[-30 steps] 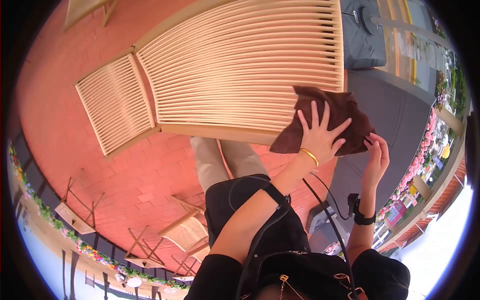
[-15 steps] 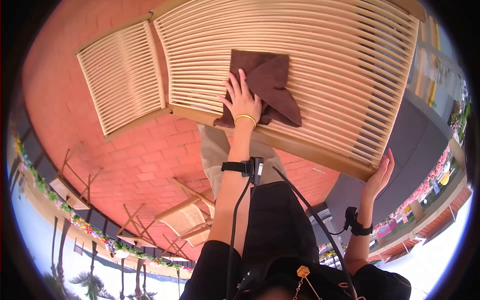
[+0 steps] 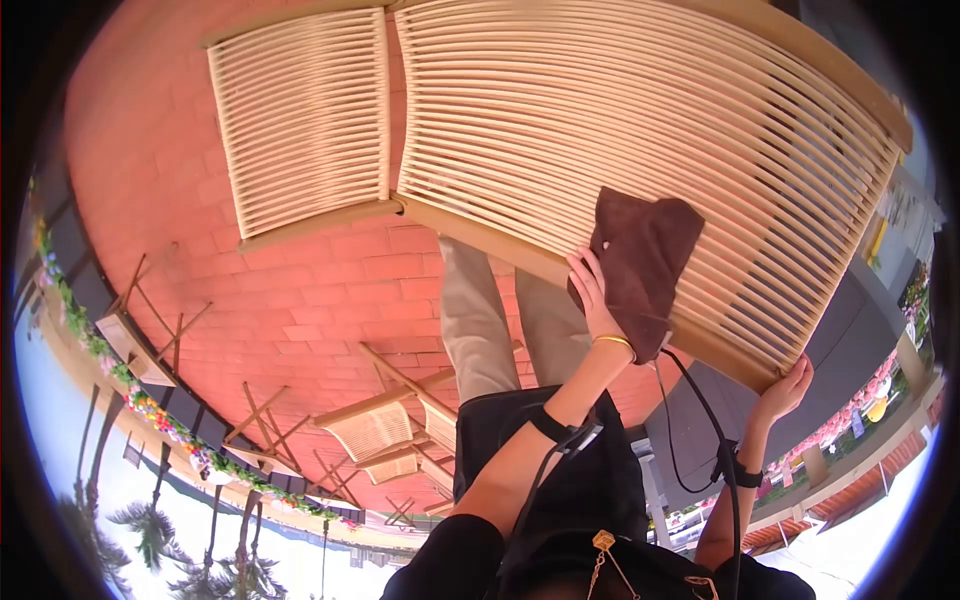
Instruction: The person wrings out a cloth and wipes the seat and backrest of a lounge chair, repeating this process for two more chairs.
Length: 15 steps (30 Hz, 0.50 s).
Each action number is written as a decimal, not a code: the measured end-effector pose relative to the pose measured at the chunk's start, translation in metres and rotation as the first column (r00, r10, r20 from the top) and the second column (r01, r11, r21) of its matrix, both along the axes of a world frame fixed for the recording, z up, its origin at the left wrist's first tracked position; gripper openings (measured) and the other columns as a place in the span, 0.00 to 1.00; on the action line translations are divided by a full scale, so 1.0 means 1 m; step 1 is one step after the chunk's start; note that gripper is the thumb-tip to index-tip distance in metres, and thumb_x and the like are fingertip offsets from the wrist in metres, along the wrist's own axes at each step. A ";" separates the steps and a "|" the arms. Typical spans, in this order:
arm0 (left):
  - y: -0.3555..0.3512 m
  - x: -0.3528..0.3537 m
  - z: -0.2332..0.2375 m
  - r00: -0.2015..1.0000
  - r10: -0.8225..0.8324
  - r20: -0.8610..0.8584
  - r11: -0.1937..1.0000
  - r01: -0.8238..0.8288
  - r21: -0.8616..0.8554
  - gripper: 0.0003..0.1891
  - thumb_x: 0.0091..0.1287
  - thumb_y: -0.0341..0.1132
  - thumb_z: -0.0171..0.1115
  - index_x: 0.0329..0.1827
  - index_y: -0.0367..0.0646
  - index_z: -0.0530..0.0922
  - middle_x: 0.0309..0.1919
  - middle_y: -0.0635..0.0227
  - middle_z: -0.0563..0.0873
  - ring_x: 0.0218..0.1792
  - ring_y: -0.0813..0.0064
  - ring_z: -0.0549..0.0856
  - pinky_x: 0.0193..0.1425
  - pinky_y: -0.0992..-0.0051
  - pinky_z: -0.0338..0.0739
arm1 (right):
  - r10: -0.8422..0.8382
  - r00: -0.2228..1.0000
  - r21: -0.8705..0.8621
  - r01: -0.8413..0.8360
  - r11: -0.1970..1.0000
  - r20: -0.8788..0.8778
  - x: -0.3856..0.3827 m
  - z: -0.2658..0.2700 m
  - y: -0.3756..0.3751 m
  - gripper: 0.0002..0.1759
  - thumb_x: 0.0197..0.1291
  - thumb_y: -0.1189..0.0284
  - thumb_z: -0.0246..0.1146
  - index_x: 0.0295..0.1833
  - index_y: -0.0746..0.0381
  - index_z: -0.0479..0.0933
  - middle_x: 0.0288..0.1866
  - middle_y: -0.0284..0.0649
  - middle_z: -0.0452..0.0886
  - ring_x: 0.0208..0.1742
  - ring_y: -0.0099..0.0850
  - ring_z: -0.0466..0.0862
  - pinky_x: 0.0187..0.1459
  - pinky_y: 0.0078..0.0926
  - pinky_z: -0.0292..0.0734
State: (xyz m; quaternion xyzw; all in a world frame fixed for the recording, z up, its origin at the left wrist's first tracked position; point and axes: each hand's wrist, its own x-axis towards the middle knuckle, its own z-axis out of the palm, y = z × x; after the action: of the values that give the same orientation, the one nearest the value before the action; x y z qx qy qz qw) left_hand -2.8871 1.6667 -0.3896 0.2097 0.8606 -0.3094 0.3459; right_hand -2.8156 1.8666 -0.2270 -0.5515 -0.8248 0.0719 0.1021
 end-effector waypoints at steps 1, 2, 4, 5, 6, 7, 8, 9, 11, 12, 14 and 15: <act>-0.001 0.007 -0.003 0.963 0.263 0.055 0.931 -0.268 0.249 0.32 0.68 0.46 0.41 0.70 0.35 0.47 0.70 0.46 0.43 0.70 0.43 0.43 0.71 0.55 0.41 | -0.017 0.999 0.016 0.017 1.000 0.032 0.002 0.000 0.002 0.20 0.67 0.60 0.46 0.46 0.63 0.75 0.42 0.39 0.79 0.44 0.29 0.77 0.48 0.26 0.70; -0.009 -0.009 -0.002 0.783 0.594 0.186 0.659 -0.606 0.446 0.35 0.67 0.48 0.42 0.69 0.32 0.46 0.69 0.43 0.42 0.70 0.42 0.42 0.71 0.54 0.40 | -0.035 0.997 0.036 0.032 0.999 0.063 0.004 0.001 0.003 0.19 0.67 0.59 0.46 0.46 0.63 0.75 0.42 0.39 0.79 0.43 0.29 0.77 0.47 0.27 0.71; -0.041 -0.044 -0.033 0.427 0.852 0.303 0.222 -0.819 0.529 0.40 0.65 0.53 0.45 0.68 0.26 0.46 0.68 0.39 0.42 0.70 0.42 0.42 0.71 0.53 0.40 | -0.048 0.995 0.069 0.041 0.997 0.091 0.005 0.001 0.006 0.19 0.66 0.59 0.46 0.46 0.62 0.75 0.42 0.39 0.79 0.43 0.30 0.77 0.47 0.27 0.71; -0.065 -0.059 -0.070 0.356 0.908 0.221 0.204 -0.836 0.509 0.43 0.64 0.55 0.46 0.67 0.24 0.47 0.68 0.36 0.43 0.70 0.42 0.42 0.71 0.52 0.42 | -0.072 0.990 0.100 0.060 0.993 0.121 0.004 0.001 0.006 0.20 0.66 0.59 0.46 0.46 0.62 0.75 0.41 0.40 0.79 0.42 0.30 0.77 0.47 0.27 0.71; -0.093 -0.076 -0.103 0.313 0.929 0.196 0.196 -0.868 0.456 0.43 0.65 0.57 0.42 0.68 0.26 0.44 0.69 0.39 0.40 0.70 0.45 0.40 0.71 0.54 0.37 | -0.066 0.986 0.129 0.046 0.991 0.154 0.003 0.002 0.006 0.20 0.66 0.58 0.46 0.46 0.62 0.75 0.41 0.40 0.80 0.41 0.32 0.78 0.45 0.29 0.72; -0.122 -0.090 -0.135 0.293 0.947 0.130 0.203 -0.862 0.464 0.42 0.65 0.57 0.41 0.67 0.25 0.47 0.68 0.37 0.44 0.70 0.45 0.40 0.71 0.53 0.37 | -0.050 0.987 0.127 0.031 0.991 0.150 0.004 0.003 0.009 0.20 0.66 0.58 0.46 0.46 0.62 0.75 0.41 0.40 0.80 0.41 0.32 0.78 0.45 0.29 0.72; -0.153 -0.103 -0.164 0.265 0.960 0.089 0.199 -0.872 0.448 0.42 0.65 0.58 0.39 0.67 0.25 0.48 0.68 0.38 0.43 0.71 0.47 0.40 0.71 0.54 0.37 | -0.056 0.986 0.137 0.034 0.990 0.157 0.007 0.004 0.013 0.20 0.66 0.58 0.46 0.46 0.62 0.76 0.41 0.40 0.80 0.41 0.32 0.79 0.45 0.29 0.72; -0.179 -0.116 -0.189 0.246 0.968 0.046 0.203 -0.877 0.435 0.42 0.66 0.59 0.36 0.68 0.26 0.49 0.69 0.40 0.42 0.71 0.49 0.39 0.72 0.54 0.37 | -0.071 0.985 0.147 0.048 0.988 0.159 0.010 0.003 0.015 0.21 0.65 0.57 0.46 0.46 0.62 0.76 0.41 0.39 0.80 0.40 0.33 0.79 0.44 0.30 0.73; -0.209 -0.135 -0.229 0.417 0.894 -0.162 0.443 -0.877 0.187 0.40 0.66 0.58 0.37 0.67 0.27 0.50 0.69 0.40 0.43 0.71 0.48 0.40 0.71 0.54 0.37 | -0.082 0.993 0.106 0.073 0.992 0.086 0.012 0.002 0.017 0.21 0.65 0.57 0.46 0.45 0.62 0.76 0.40 0.40 0.80 0.39 0.33 0.79 0.43 0.30 0.73; -0.219 -0.114 -0.281 0.629 0.683 -0.371 0.656 -0.752 -0.067 0.37 0.67 0.51 0.41 0.68 0.28 0.49 0.69 0.40 0.44 0.70 0.45 0.45 0.71 0.55 0.43 | -0.078 0.991 0.114 0.065 0.991 0.107 0.017 0.003 0.021 0.21 0.65 0.57 0.46 0.45 0.63 0.76 0.40 0.41 0.80 0.40 0.33 0.79 0.43 0.31 0.73; -0.209 -0.112 -0.263 0.684 0.626 -0.376 0.735 -0.678 -0.010 0.35 0.67 0.48 0.42 0.68 0.28 0.48 0.68 0.40 0.45 0.70 0.45 0.48 0.70 0.56 0.46 | -0.078 0.984 0.166 0.051 0.985 0.160 0.019 0.003 0.016 0.21 0.65 0.57 0.46 0.45 0.63 0.76 0.40 0.41 0.80 0.40 0.33 0.79 0.43 0.31 0.73; -0.196 -0.117 -0.243 0.711 0.582 -0.395 0.788 -0.614 0.056 0.34 0.67 0.45 0.44 0.68 0.28 0.46 0.68 0.40 0.47 0.69 0.44 0.50 0.70 0.57 0.49 | -0.055 0.979 0.212 0.012 0.977 0.197 0.017 0.004 0.018 0.21 0.65 0.57 0.45 0.45 0.63 0.76 0.40 0.41 0.80 0.40 0.34 0.79 0.43 0.31 0.73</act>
State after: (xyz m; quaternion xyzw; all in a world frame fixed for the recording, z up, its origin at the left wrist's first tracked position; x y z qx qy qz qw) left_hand -3.0037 1.4704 -0.6330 -0.1602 0.9200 -0.2501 0.2558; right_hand -2.7989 1.8850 -0.2227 -0.5562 -0.8243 -0.0735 0.0765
